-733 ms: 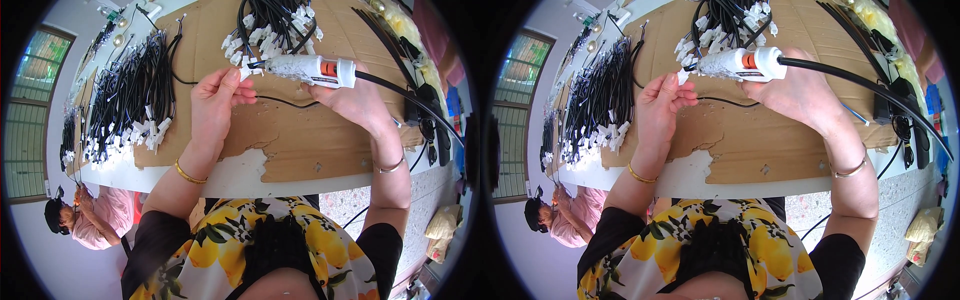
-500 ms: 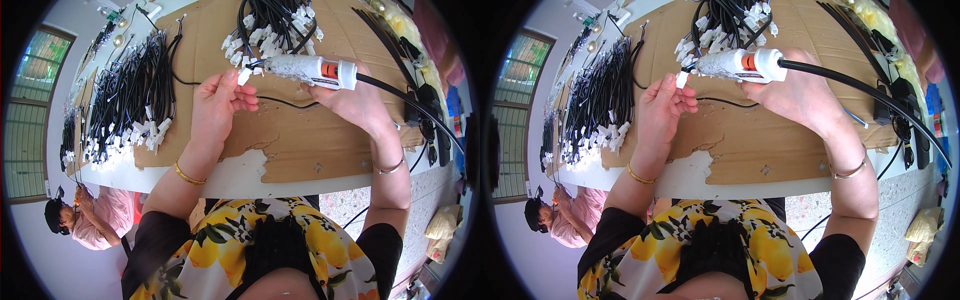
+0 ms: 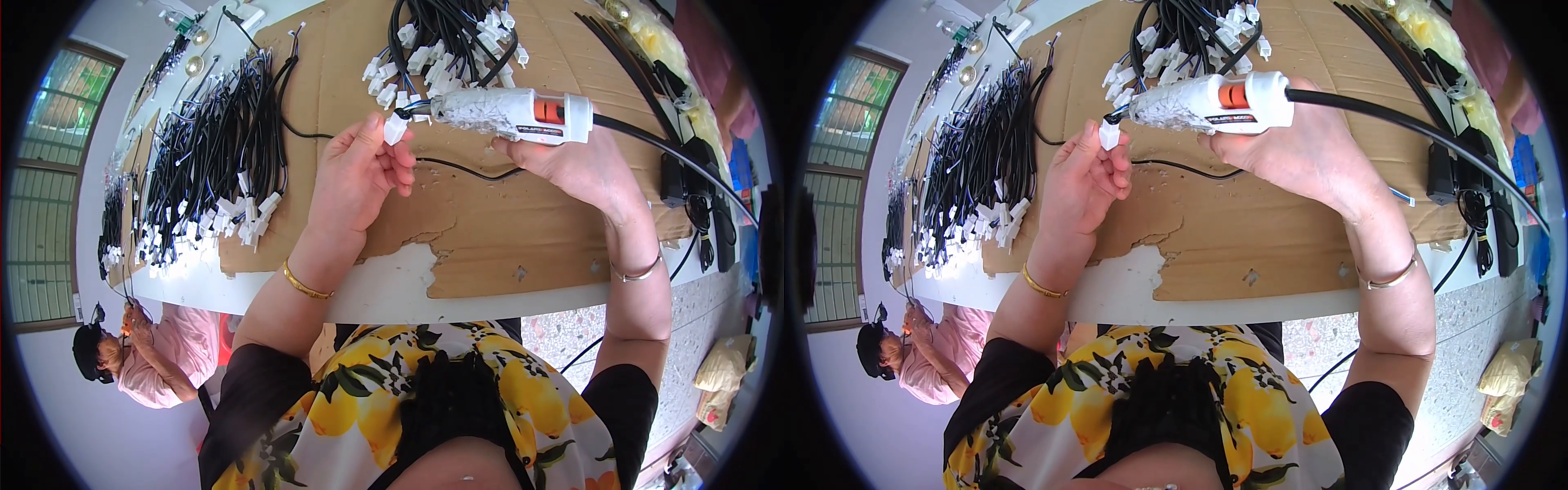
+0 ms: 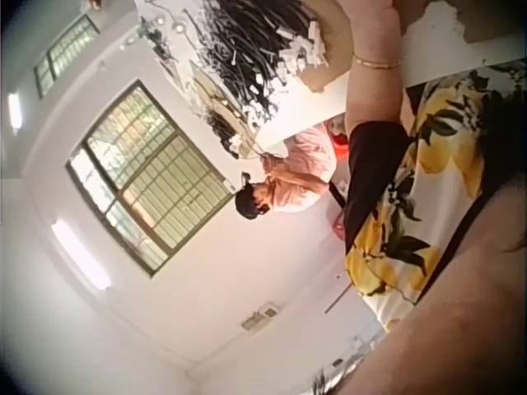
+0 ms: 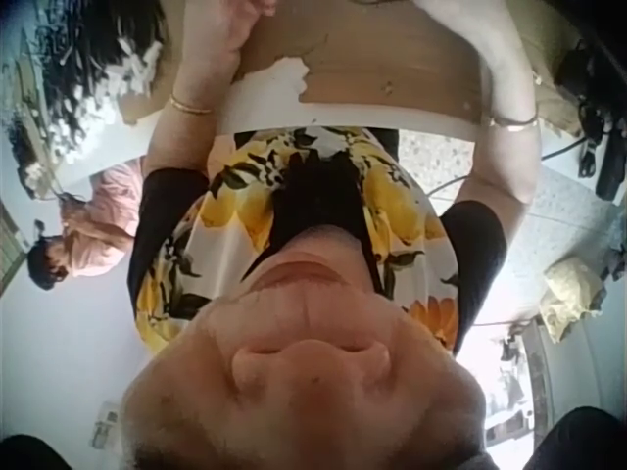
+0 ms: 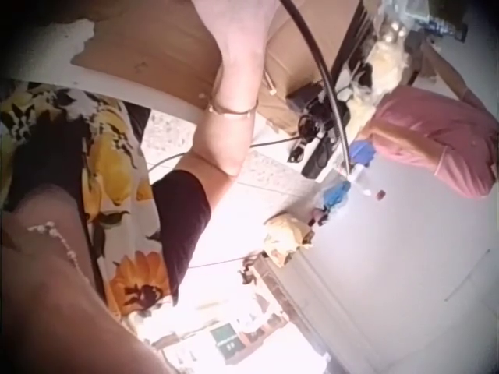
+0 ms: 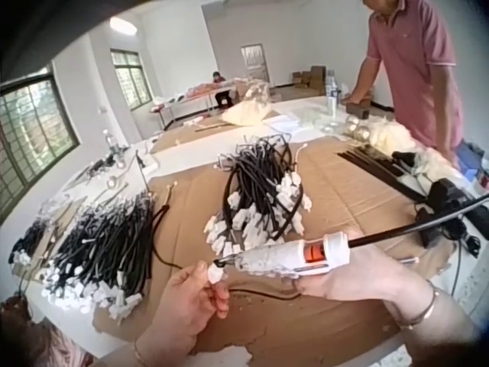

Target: Applying hot glue to secure white plastic connectors onto the ends of black wires at an assembly workbench.

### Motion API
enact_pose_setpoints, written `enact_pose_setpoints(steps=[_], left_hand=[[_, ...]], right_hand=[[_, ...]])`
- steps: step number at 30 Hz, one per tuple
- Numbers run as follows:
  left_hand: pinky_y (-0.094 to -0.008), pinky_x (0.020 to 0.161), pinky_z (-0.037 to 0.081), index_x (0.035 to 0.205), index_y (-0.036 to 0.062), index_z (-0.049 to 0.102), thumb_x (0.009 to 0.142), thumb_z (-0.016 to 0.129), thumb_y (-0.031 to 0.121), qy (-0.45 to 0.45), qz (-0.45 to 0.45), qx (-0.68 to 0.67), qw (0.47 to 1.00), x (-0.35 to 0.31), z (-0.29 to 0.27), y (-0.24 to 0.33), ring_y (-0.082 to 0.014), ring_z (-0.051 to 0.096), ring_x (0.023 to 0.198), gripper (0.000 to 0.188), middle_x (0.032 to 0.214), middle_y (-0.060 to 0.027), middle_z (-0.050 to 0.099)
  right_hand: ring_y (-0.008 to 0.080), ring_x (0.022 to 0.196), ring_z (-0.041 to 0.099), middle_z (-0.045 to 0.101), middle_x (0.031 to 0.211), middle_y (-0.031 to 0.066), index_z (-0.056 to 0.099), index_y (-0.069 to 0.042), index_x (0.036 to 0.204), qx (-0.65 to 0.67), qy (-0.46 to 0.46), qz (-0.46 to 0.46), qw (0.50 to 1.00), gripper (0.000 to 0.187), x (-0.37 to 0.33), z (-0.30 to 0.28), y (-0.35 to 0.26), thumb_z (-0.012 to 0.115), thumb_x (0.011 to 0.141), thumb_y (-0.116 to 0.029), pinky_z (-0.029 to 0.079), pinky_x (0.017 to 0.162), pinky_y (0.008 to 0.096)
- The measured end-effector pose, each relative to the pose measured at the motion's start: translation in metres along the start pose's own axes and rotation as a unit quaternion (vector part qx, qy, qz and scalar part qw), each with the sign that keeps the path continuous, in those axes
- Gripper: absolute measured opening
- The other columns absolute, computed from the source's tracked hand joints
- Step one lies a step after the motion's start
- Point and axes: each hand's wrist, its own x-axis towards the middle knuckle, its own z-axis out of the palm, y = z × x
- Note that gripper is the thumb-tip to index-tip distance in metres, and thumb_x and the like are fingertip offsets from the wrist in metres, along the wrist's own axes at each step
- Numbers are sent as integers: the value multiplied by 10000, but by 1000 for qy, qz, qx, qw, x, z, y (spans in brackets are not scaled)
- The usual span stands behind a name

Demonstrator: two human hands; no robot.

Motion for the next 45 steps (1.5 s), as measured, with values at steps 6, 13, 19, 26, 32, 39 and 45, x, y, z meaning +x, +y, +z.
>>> enact_pose_setpoints(steps=[6,13,19,26,32,39,45], left_hand=[[-245,461,375,835,-25,571,895,437,288,18,-16,-36,999,3,-4,-2,-121,453,502,346,619,-40,506],[-241,497,386,866,-22,570,896,439,273,2,-1,-67,998,3,-6,-2,-109,470,551,325,655,-35,525],[-264,616,478,929,-29,562,853,528,174,30,34,-68,997,4,-2,-5,-154,566,675,220,756,-92,587],[-270,656,500,983,-45,552,801,558,14,86,101,-6,991,12,2,-9,-158,576,716,191,797,-91,583],[-251,664,498,962,-39,560,767,565,-51,114,144,43,982,14,3,-10,-139,569,693,195,786,-78,577],[-213,627,475,937,-28,577,746,561,-77,129,219,167,952,14,7,-6,-116,570,674,198,795,-73,598],[-192,600,445,869,-28,618,711,626,6,175,332,333,865,39,-1,49,-78,560,635,162,704,-42,619]], right_hand=[[37,618,456,560,689,-38,599,-25,848,144,5,20,989,206,-2,-8,-1,680,667,-83,390,562,190],[39,624,466,568,697,-23,599,-23,842,160,4,2,987,195,-2,-8,2,673,669,-72,395,562,192],[33,587,452,549,654,-28,571,-38,760,206,6,4,979,141,-1,-12,-1,672,665,-64,379,531,189],[41,541,412,497,624,-37,544,-53,745,222,33,-52,973,169,0,-12,0,679,656,-100,348,492,193],[46,548,412,494,621,-31,559,-48,770,226,17,-13,974,207,0,-13,1,688,654,-161,352,497,199],[56,578,454,555,679,-15,590,-34,790,262,16,-44,964,182,1,-16,4,661,668,-149,380,520,199],[46,542,450,558,648,-20,614,-50,743,296,47,-37,953,172,2,-15,11,675,667,-192,351,470,189]])
